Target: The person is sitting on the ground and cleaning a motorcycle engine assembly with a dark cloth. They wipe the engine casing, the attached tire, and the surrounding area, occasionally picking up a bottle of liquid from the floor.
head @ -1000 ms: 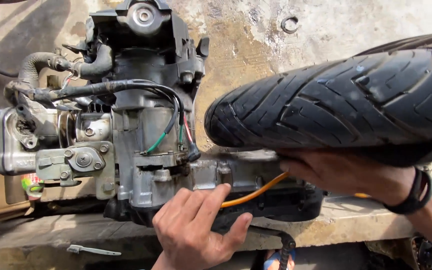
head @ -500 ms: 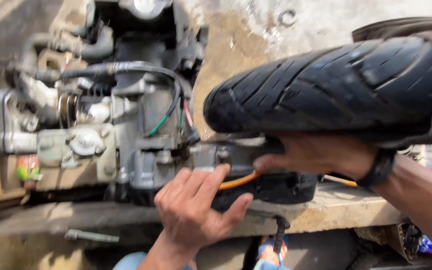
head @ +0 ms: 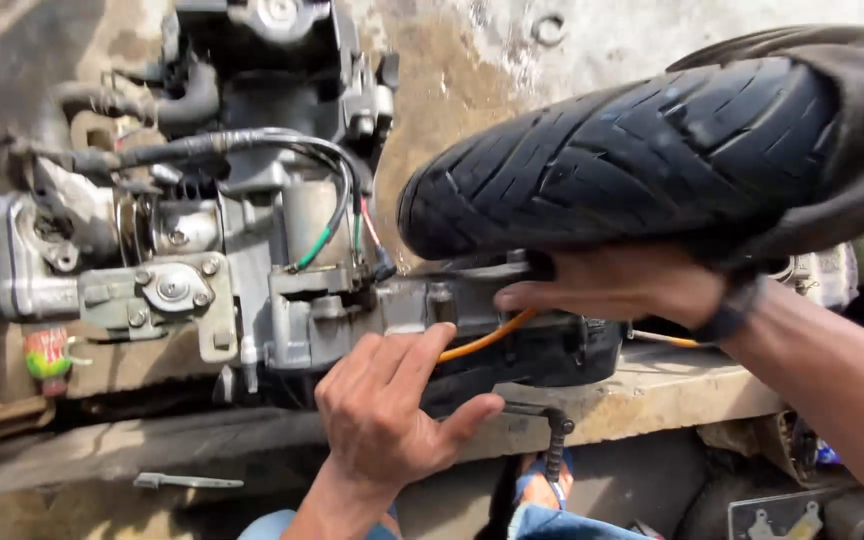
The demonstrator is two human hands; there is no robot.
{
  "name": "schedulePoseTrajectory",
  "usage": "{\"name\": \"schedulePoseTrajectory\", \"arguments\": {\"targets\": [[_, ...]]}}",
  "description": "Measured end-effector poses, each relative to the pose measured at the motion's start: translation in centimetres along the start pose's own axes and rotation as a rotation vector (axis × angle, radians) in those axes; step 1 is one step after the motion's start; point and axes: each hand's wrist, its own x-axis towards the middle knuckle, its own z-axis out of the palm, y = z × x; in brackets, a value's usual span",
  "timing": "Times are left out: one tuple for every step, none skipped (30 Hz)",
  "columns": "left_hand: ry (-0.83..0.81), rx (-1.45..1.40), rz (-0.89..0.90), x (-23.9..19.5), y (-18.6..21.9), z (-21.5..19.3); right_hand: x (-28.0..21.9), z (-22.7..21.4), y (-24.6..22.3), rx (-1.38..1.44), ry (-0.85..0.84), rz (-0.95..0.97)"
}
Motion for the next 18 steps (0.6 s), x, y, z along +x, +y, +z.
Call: {"name": "schedulePoseTrajectory", "arguments": {"targets": [[0.011,-0.001,0.003,0.0,0.0,-0.1,-0.8,0.2,0.3,-0.011,0.003,-0.002],[0.008,-0.025,-0.003,0.1,0.0,-0.2,-1.6,0.3,0.8,0.044,-0.018,0.186],[-0.016,-0.059,-0.006,0.1,0.0,-0.4,-2.8,0.8,1.0,0.113,-0.043,0.392],[-0.027,-0.070,-0.001,0.3,-0.1,-0.2,-4.3,0.5,1.3,0.118,-0.044,0.408],[-0.023,-0.059,0.006,0.4,-0.3,-0.1,-5.3,0.3,1.8,0.003,0.175,0.311],[-0.019,-0.049,0.013,0.6,-0.5,0.1,-6.2,0.1,2.2,-0.114,0.393,0.212],[-0.028,-0.050,0.005,0.6,-0.8,0.4,-6.7,0.4,2.5,-0.106,0.383,0.215],[-0.030,-0.005,0.025,0.6,-1.1,0.7,-7.1,0.6,2.8,-0.179,0.494,0.194],[-0.027,0.041,0.049,0.7,-1.4,1.0,-7.6,0.7,3.2,-0.256,0.610,0.171],[-0.032,0.040,0.046,0.7,-1.5,1.1,-8.3,1.8,4.0,-0.252,0.606,0.173],[-0.036,0.060,0.023,0.7,-1.5,1.3,-9.1,2.8,4.7,-0.176,0.682,0.189],[-0.041,0.080,0.000,0.8,-1.4,1.4,-10.0,3.7,5.5,-0.098,0.757,0.205],[-0.047,0.076,0.004,0.5,-1.8,1.7,-10.9,4.4,5.7,-0.096,0.758,0.214],[-0.030,0.090,0.015,0.2,-2.1,2.0,-11.9,5.1,5.9,-0.057,0.800,0.279],[-0.007,0.105,0.027,0.0,-2.3,2.4,-12.9,5.7,6.3,-0.022,0.845,0.341],[-0.008,0.101,0.034,-0.3,-2.5,2.5,-14.0,6.6,7.1,-0.024,0.850,0.347],[-0.039,0.115,0.027,-0.6,-2.6,2.5,-15.1,7.4,7.9,-0.084,0.930,0.357],[-0.069,0.129,0.020,-0.9,-2.6,2.6,-16.3,8.3,8.7,-0.145,1.010,0.366]]}}
